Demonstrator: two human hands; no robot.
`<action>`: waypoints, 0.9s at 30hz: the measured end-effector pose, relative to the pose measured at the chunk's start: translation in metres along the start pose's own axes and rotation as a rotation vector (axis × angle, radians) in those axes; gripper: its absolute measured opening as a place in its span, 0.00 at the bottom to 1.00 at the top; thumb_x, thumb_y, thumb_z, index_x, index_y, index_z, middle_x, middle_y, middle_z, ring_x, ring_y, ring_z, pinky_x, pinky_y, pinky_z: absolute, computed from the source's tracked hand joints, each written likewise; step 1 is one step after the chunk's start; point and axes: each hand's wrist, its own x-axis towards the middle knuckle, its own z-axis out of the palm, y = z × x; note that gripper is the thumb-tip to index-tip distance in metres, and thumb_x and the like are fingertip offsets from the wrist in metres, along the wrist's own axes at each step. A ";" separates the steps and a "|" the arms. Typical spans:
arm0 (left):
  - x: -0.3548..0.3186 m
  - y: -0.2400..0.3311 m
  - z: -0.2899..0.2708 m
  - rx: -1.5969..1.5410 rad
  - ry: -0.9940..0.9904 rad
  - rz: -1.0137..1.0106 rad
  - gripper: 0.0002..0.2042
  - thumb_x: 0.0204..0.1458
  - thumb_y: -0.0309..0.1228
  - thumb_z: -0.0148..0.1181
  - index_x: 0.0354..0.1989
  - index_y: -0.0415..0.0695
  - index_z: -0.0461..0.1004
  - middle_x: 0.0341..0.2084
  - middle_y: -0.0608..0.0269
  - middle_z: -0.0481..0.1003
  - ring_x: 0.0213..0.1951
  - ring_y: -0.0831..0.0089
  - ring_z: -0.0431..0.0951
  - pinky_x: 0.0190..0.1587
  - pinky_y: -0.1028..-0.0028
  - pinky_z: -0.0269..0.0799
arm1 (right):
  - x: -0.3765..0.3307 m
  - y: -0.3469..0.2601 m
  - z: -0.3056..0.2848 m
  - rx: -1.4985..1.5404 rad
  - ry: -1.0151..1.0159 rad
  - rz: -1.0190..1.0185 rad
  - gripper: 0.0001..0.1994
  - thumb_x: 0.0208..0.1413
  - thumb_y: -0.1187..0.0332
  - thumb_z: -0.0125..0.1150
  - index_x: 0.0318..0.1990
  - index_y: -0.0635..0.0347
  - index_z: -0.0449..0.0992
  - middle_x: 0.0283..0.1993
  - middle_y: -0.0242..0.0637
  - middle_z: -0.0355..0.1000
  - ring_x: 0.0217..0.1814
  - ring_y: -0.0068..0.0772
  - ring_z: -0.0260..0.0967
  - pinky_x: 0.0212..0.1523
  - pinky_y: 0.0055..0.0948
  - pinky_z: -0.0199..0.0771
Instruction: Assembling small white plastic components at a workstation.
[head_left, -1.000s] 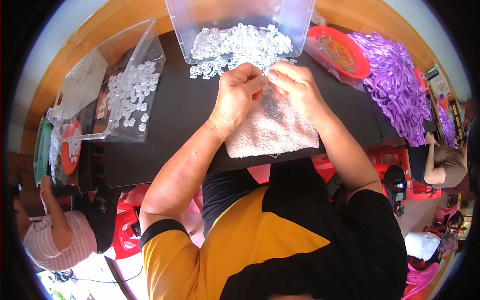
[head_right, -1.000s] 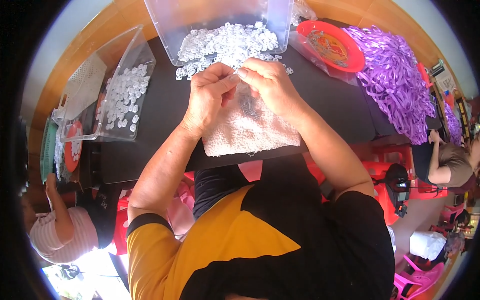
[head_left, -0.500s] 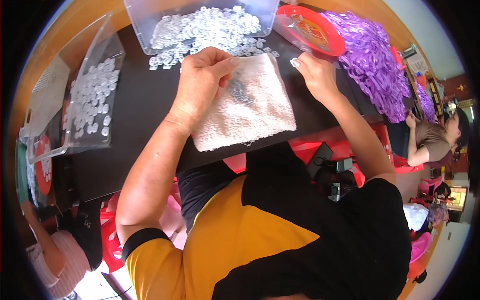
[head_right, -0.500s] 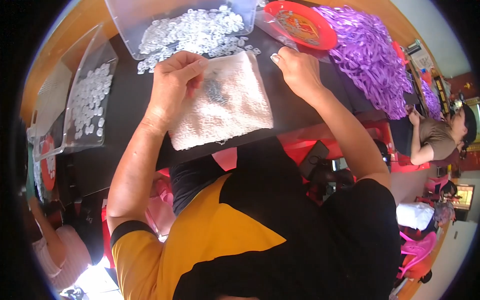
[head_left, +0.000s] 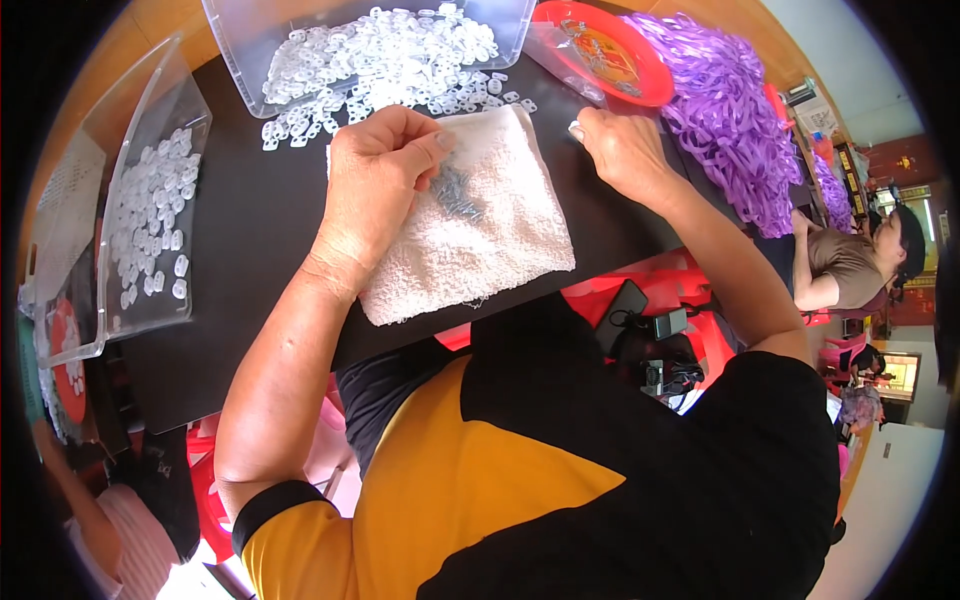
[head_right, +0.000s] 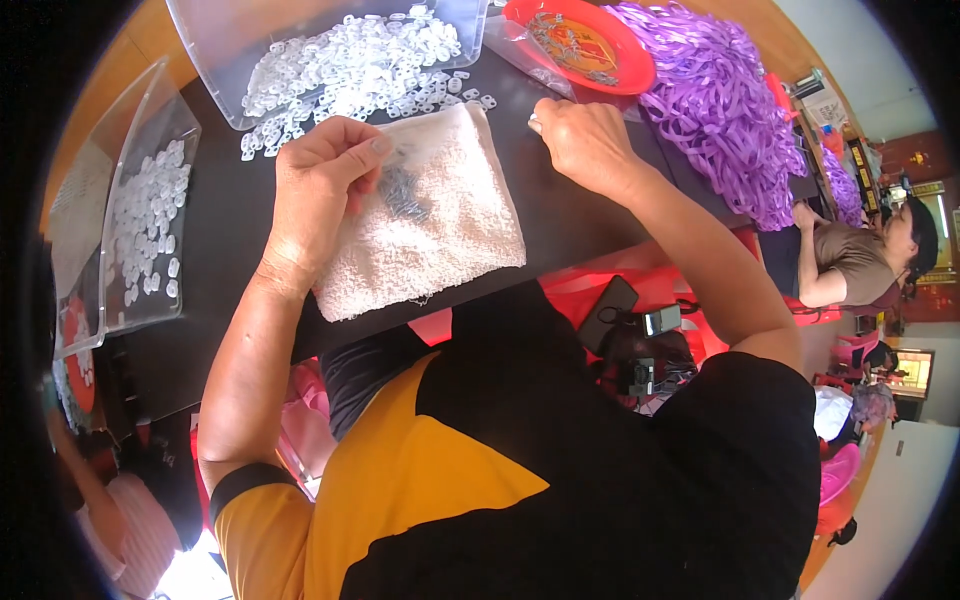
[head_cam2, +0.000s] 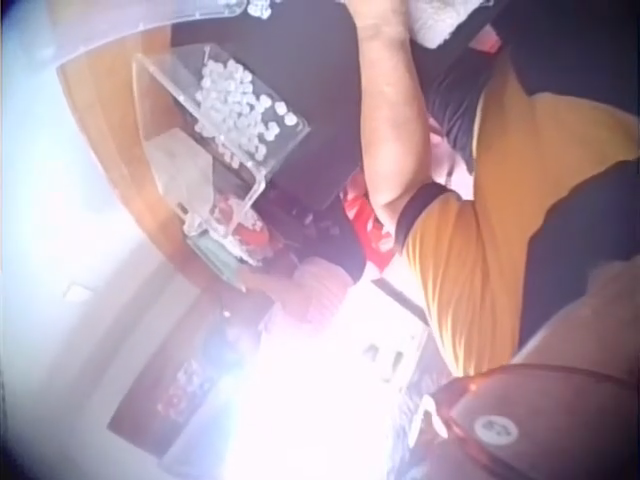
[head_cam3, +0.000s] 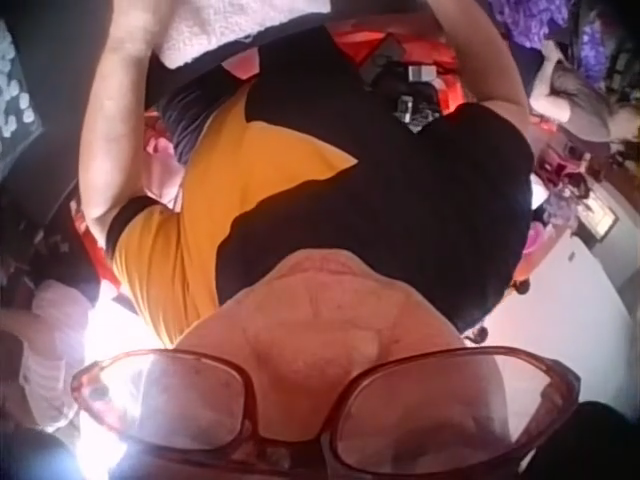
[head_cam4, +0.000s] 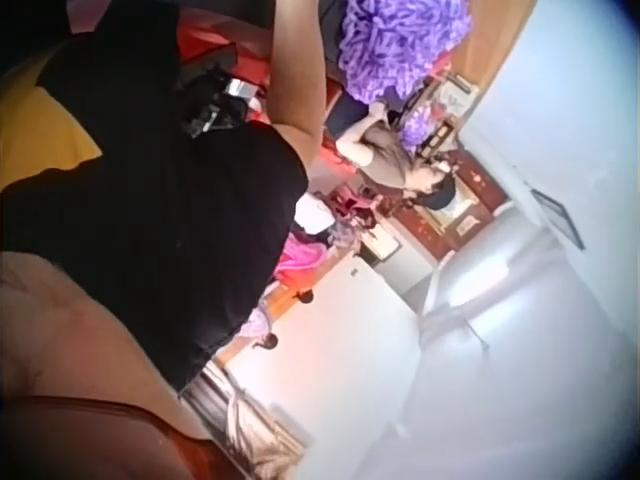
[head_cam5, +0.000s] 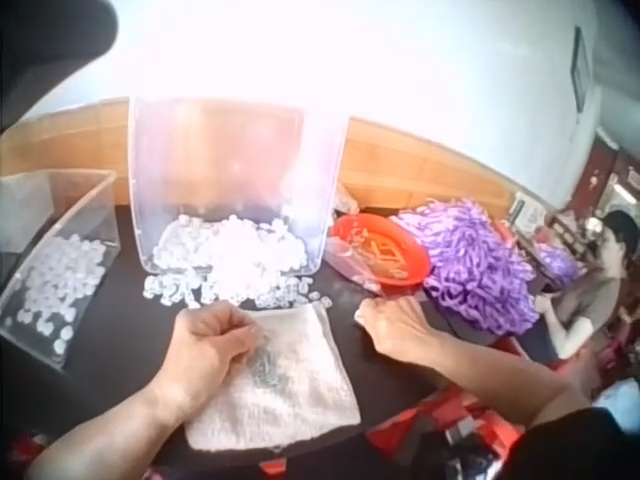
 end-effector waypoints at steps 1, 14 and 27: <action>-0.001 0.001 0.000 0.003 0.002 -0.006 0.05 0.53 0.27 0.61 0.30 0.37 0.76 0.17 0.71 0.70 0.20 0.85 0.65 0.20 0.82 0.59 | 0.000 0.002 0.000 -0.001 -0.006 0.000 0.10 0.59 0.64 0.54 0.31 0.61 0.71 0.25 0.47 0.74 0.27 0.53 0.73 0.26 0.49 0.68; 0.000 0.002 -0.002 -0.022 0.019 -0.011 0.05 0.54 0.26 0.60 0.30 0.38 0.77 0.17 0.72 0.70 0.20 0.87 0.65 0.21 0.83 0.59 | 0.014 0.004 -0.007 -0.002 -0.220 0.005 0.09 0.58 0.66 0.55 0.31 0.63 0.72 0.24 0.51 0.72 0.28 0.58 0.71 0.28 0.53 0.65; -0.003 -0.007 0.003 0.002 -0.051 0.262 0.11 0.48 0.18 0.62 0.41 0.38 0.76 0.22 0.71 0.71 0.26 0.84 0.69 0.32 0.81 0.69 | 0.037 -0.046 -0.033 1.357 -0.263 0.310 0.11 0.61 0.67 0.57 0.29 0.64 0.73 0.20 0.24 0.60 0.21 0.15 0.58 0.24 0.21 0.61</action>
